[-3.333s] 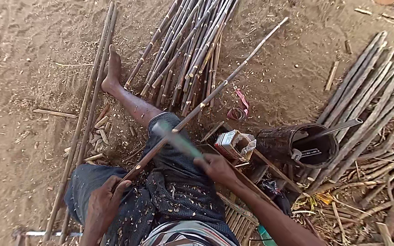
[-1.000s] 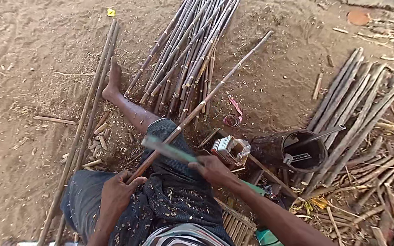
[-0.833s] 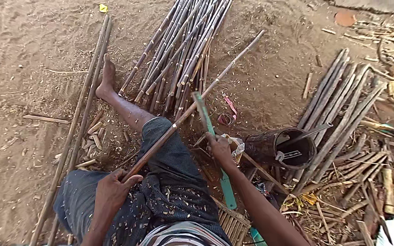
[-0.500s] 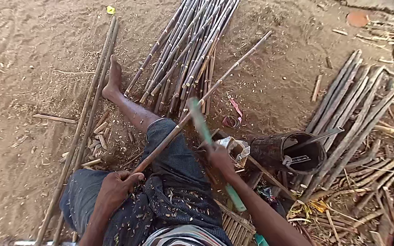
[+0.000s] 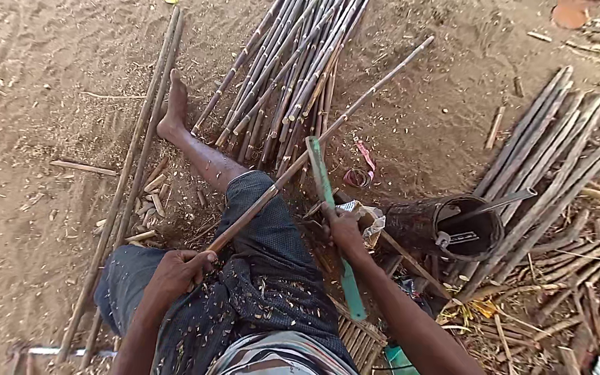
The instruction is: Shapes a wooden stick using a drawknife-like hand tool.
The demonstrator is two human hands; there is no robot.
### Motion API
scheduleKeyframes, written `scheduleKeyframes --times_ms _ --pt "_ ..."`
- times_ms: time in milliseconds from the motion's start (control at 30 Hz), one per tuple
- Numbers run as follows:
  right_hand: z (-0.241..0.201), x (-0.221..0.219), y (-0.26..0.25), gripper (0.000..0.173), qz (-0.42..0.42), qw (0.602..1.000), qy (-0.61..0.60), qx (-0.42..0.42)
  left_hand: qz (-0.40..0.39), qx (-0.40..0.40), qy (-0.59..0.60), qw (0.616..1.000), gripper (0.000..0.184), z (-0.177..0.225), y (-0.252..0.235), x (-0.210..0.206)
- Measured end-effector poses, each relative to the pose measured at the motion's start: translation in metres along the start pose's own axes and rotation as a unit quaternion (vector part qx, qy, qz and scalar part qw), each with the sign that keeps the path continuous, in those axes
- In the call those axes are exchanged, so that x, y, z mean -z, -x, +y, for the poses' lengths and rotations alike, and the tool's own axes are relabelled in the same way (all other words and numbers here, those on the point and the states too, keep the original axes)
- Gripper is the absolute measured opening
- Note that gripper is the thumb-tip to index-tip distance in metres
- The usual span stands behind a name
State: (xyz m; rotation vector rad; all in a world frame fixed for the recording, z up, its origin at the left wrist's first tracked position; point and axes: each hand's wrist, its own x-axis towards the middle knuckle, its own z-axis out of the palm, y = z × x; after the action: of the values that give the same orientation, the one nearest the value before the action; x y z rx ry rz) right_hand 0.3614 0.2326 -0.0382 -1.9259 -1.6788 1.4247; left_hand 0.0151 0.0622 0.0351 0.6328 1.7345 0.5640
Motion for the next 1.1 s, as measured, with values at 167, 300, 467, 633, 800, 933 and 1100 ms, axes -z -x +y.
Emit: scheduleKeyframes --times_ms 167,300,467,633,800,933,1100 --pt "-0.012 -0.013 0.026 0.052 -0.081 0.989 0.103 0.069 -0.015 0.014 0.006 1.0 0.034 0.008 -0.003 0.005" --pt "-0.003 -0.016 0.022 0.055 -0.035 0.997 0.045 0.055 -0.054 0.023 0.039 0.998 0.039 0.005 -0.005 0.006" --pt "-0.014 -0.004 0.011 0.054 -0.043 0.994 0.093 0.023 0.02 -0.029 -0.061 0.998 0.031 0.004 -0.004 0.0" --pt "-0.028 -0.004 0.03 0.049 -0.094 0.979 0.154 0.09 0.166 -0.115 -0.251 0.947 0.042 -0.008 0.001 -0.014" --pt "-0.017 0.011 -0.012 0.062 0.027 0.998 0.064 -0.01 0.245 -0.197 -0.337 0.888 0.059 -0.014 0.009 -0.029" --pt "-0.041 0.003 0.021 0.053 -0.064 0.991 0.111 0.031 0.265 -0.208 -0.347 0.875 0.063 -0.018 0.013 -0.025" --pt "-0.018 0.016 -0.006 0.056 -0.009 0.999 -0.009 -0.03 0.254 -0.207 -0.331 0.885 0.065 -0.02 0.012 -0.031"
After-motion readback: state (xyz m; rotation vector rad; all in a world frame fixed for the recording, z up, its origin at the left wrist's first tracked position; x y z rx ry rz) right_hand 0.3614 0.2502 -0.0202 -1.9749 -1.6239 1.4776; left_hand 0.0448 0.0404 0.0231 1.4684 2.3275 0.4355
